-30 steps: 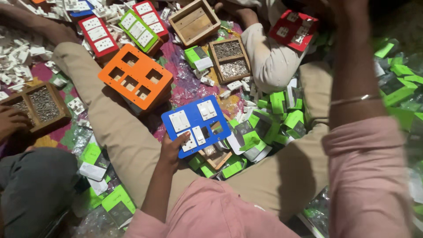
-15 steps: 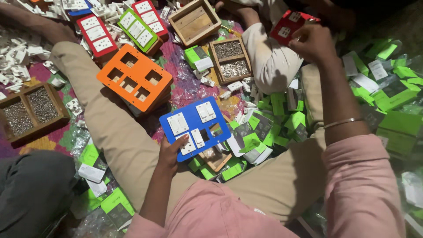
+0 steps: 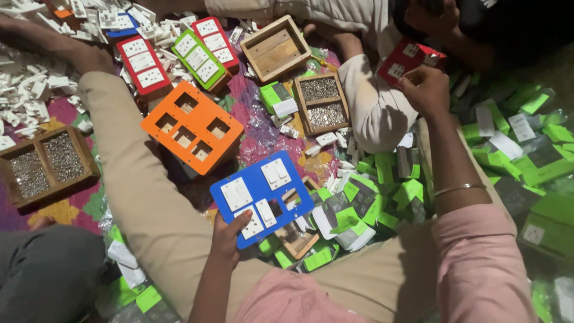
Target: The person sits on the floor and assembles white electrical switches and sockets onto a blue plastic mounting board. They pick up individual switches and sockets, place them into the board's cutouts, and secure them with screws using a screwdriver. The person repeatedly flips the board to access the back and tighten screws.
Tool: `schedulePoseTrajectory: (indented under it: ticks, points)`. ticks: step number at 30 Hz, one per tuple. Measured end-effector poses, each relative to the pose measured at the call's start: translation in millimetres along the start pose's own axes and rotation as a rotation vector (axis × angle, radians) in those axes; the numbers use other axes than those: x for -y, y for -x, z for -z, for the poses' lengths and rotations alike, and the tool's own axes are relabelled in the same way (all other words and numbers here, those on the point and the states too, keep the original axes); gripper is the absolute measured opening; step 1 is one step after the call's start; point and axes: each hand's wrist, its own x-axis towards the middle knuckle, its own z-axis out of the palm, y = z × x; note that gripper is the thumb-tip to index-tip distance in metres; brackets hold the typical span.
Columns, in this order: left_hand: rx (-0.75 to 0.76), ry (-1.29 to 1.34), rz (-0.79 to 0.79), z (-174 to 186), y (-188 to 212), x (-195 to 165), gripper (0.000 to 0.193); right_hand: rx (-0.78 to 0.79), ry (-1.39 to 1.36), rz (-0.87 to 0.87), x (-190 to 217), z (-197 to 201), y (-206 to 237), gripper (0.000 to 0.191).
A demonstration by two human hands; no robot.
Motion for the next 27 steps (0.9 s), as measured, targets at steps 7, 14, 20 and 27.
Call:
schedulePoseTrajectory:
  ticks: [7, 14, 20, 27]
  points:
    - [-0.074, 0.027, 0.041, 12, 5, 12, 0.051, -0.386, -0.352, 0.03, -5, -1, -32, 0.019]
    - [-0.114, 0.055, 0.08, 24, 5, 23, 0.052, -0.539, 0.119, 0.383, -15, 25, -60, 0.099]
    - [-0.098, 0.05, 0.102, 27, 9, 19, 0.051, -0.251, -0.639, -0.041, -21, 35, -98, 0.075]
    - [-0.118, 0.015, 0.07, 31, 5, 24, 0.05, -0.014, -0.801, -0.173, -7, 41, -126, 0.064]
